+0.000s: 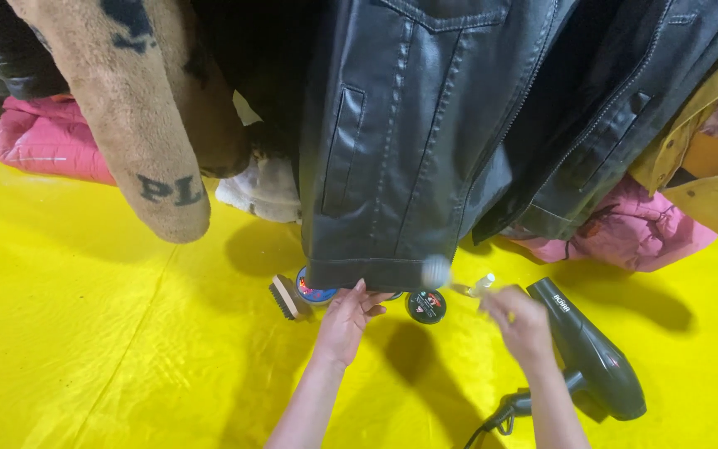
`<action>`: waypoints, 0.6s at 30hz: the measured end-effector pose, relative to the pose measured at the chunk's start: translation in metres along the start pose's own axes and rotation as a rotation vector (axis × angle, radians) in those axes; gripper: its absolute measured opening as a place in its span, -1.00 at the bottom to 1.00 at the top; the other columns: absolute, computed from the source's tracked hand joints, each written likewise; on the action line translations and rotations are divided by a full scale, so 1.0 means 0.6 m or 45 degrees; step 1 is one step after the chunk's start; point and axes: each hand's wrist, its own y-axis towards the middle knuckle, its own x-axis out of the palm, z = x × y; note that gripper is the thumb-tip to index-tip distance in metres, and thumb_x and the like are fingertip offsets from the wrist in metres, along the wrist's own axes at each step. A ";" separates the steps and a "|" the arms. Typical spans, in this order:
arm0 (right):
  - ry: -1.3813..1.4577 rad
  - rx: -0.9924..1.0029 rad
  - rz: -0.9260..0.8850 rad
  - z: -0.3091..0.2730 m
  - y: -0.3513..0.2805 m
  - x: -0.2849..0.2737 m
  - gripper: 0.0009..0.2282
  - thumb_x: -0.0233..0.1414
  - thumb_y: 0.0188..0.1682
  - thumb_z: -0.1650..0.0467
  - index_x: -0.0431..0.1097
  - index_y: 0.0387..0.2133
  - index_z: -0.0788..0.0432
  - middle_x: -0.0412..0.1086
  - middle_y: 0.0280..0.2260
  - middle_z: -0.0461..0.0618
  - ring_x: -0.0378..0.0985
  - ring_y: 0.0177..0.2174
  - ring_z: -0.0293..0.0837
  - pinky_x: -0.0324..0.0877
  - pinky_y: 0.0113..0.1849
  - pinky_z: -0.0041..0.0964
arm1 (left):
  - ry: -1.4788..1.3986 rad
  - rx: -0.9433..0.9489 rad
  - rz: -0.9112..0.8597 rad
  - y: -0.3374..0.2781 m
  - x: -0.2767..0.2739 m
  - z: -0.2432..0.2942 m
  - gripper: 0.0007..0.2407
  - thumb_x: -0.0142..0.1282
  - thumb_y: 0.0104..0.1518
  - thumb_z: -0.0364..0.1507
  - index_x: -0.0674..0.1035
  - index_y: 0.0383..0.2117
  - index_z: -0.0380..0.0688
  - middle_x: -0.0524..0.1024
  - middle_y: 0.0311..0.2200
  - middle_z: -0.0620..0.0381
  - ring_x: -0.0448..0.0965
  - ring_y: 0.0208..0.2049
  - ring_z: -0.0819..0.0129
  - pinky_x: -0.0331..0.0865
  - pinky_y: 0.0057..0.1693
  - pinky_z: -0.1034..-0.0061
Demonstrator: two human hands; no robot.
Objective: Applying a treatment substance to a leather jacket using a brush and spray bottle, then drying it with a hair dryer.
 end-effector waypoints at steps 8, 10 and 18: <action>-0.356 -0.294 0.431 -0.082 0.129 0.018 -0.86 0.21 -0.02 0.45 0.56 -0.25 -0.09 0.49 -0.45 -0.25 0.52 -0.50 -0.21 0.45 -0.33 -0.31 | 0.048 0.171 -0.304 0.043 -0.055 -0.047 -0.80 -0.08 0.36 -0.28 0.61 -0.04 0.17 0.65 0.05 0.15 0.67 0.04 0.21 0.44 0.11 0.34; -0.246 -0.309 0.332 -0.090 0.120 0.030 -0.84 0.23 -0.08 0.47 0.59 -0.30 -0.10 0.53 -0.44 -0.22 0.57 -0.46 -0.17 0.49 -0.32 -0.32 | 0.055 0.163 -0.306 0.041 -0.054 -0.038 -0.80 -0.08 0.36 -0.27 0.60 -0.04 0.16 0.65 0.04 0.14 0.67 0.06 0.22 0.44 0.12 0.34; -0.182 -0.223 0.466 -0.139 0.137 0.034 -0.87 0.19 0.00 0.52 0.55 -0.38 -0.03 0.54 -0.39 -0.18 0.60 -0.38 -0.12 0.48 -0.26 -0.27 | 0.065 0.137 -0.303 0.028 -0.037 -0.032 -0.82 -0.07 0.36 -0.24 0.60 -0.11 0.16 0.66 0.01 0.17 0.67 0.04 0.26 0.43 0.12 0.36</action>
